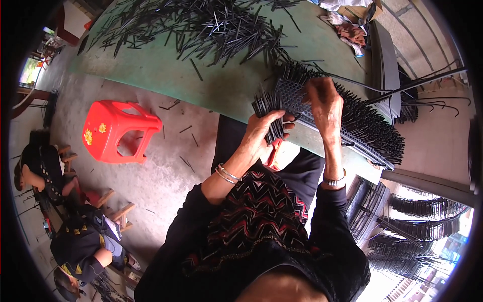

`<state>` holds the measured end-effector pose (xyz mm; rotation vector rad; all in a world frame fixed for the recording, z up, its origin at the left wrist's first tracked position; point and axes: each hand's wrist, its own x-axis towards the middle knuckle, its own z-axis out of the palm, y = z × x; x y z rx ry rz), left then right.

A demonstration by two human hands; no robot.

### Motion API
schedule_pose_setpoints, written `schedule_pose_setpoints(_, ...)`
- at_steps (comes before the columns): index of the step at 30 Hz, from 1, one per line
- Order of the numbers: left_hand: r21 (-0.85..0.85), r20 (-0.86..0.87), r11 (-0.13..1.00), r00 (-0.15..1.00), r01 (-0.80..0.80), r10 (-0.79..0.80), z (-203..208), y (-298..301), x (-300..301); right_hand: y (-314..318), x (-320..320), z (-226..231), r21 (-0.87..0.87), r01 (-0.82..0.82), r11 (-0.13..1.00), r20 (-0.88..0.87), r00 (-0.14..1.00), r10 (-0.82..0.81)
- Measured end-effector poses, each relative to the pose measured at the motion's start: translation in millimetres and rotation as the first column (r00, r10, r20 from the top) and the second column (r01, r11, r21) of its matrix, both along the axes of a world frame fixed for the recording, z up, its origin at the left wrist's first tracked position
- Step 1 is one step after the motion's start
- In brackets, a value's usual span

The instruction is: Manually inserting black pins or bristles into a perforated base plate to assemble a brush.

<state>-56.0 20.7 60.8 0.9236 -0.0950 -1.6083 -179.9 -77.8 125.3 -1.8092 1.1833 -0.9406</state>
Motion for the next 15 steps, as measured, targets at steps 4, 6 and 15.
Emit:
schedule_pose_setpoints(4,0.008,-0.088,1.000,0.996,-0.008,0.009,-2,1,2,-17,10,-14,-0.279,0.160,0.947,0.022,0.987,-0.160)
schedule_pose_setpoints(6,0.010,-0.145,1.000,0.989,-0.019,0.021,0,2,0,-27,15,-29,-0.365,0.176,0.914,-0.016,0.981,-0.195)
schedule_pose_setpoints(15,0.054,-0.043,0.998,0.999,0.013,-0.010,4,-1,0,-39,20,-51,-0.556,-0.052,0.830,-0.416,0.882,-0.224)
